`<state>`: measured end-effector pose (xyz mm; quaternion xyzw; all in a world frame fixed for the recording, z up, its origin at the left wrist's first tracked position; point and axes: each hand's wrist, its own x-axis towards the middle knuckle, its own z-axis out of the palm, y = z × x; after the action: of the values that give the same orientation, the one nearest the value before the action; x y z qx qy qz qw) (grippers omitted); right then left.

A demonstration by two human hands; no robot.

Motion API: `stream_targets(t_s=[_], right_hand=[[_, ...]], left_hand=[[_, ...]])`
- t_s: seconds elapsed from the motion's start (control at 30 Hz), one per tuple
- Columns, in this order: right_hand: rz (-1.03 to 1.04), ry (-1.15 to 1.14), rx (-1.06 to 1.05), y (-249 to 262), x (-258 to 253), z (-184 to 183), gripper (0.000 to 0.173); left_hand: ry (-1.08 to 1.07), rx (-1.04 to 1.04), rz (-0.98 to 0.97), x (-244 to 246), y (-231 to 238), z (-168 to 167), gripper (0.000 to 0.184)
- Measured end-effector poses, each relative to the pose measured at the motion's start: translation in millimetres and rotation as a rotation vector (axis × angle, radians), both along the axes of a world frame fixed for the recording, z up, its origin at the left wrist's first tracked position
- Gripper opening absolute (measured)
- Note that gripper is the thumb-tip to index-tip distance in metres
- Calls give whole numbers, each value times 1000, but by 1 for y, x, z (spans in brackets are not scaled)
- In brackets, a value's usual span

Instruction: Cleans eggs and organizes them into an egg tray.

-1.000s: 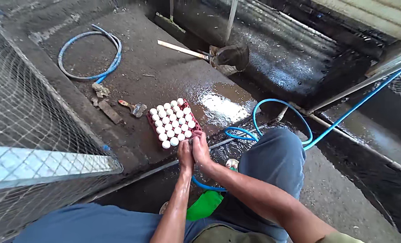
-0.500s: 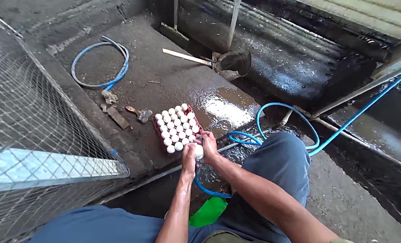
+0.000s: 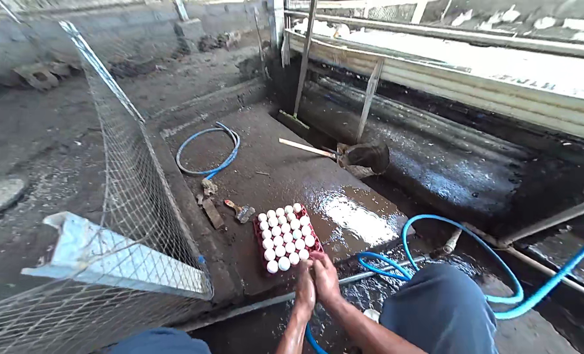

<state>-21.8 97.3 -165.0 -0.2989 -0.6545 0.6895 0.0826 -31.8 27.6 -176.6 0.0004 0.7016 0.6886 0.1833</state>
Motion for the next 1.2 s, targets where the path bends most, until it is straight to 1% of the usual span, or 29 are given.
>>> stream_targets(t_s=[0.07, 0.1, 0.17, 0.2, 0.23, 0.27, 0.33, 0.4, 0.43, 0.47, 0.53, 0.57, 0.63, 0.7, 0.77, 0.8, 0.83, 0.9, 0.93, 1.0, 1.03, 1.1, 1.13, 1.2], right_hand=[[-51, -36, -110, 8, -9, -1, 38], [-52, -51, -118, 6, -9, 1, 37], [12, 27, -4, -2, 1, -1, 39], [34, 87, 64, -2, 4, -8, 40], [39, 121, 85, 2, 2, -15, 40], [25, 108, 57, 8, -4, -19, 39], [-10, 6, -38, 10, -9, -8, 37], [33, 33, 47, 2, 1, -3, 40], [51, 68, 87, 1, 6, -7, 40], [54, 68, 75, 4, 7, -13, 40], [-5, -39, -47, 12, -4, -13, 37], [-18, -85, -72, 11, -6, -4, 37], [25, -60, 23, 0, 2, 7, 40], [55, -46, 82, -1, 10, -3, 40], [50, -150, -11, 17, -6, -14, 39], [41, -201, -56, 26, -16, -15, 40], [30, -228, -81, 30, -21, -13, 42], [32, -170, -63, 21, -17, -3, 41], [60, -108, 4, 13, -11, 1, 41], [93, -31, 140, 3, -1, 0, 42], [68, -32, 146, 3, -1, -3, 42], [-8, -108, 13, 11, -10, -5, 40], [-12, -132, -25, 12, -13, -2, 40], [72, -93, 42, 5, -5, 10, 41]], left_hand=[[-9, -19, -43, 0, -3, 1, 54], [10, -11, -36, 0, -3, 1, 54], [40, 15, 5, -1, -2, -1, 53], [15, 38, 11, 1, -2, 0, 53], [-7, 40, 4, 2, -2, 2, 52], [-28, 31, -19, 3, -3, 2, 53], [-24, 9, -9, 4, -1, -1, 54], [38, 29, 35, 4, 2, -3, 51], [38, 36, 25, 6, 1, -3, 50], [32, 10, -10, 8, -1, -3, 49], [29, -26, -76, 10, -4, -1, 50], [47, -22, -61, 10, -2, 0, 49], [59, -37, 0, 8, 1, 1, 48], [16, -47, -18, 10, -3, -2, 47], [6, -44, -87, 6, -3, -7, 44], [-27, -16, -93, 4, 0, -2, 42], [-62, 15, -48, 4, 3, 1, 40], [-73, 44, 98, 5, 7, 3, 38], [-32, 56, 126, 5, 6, 3, 40], [30, 52, 105, 5, 4, 6, 44], [15, 15, 62, 7, 2, 10, 47], [-7, -74, 48, 8, 5, 10, 48], [-9, -77, 41, 5, 6, 6, 47], [41, -44, 32, -4, 5, -9, 51]])
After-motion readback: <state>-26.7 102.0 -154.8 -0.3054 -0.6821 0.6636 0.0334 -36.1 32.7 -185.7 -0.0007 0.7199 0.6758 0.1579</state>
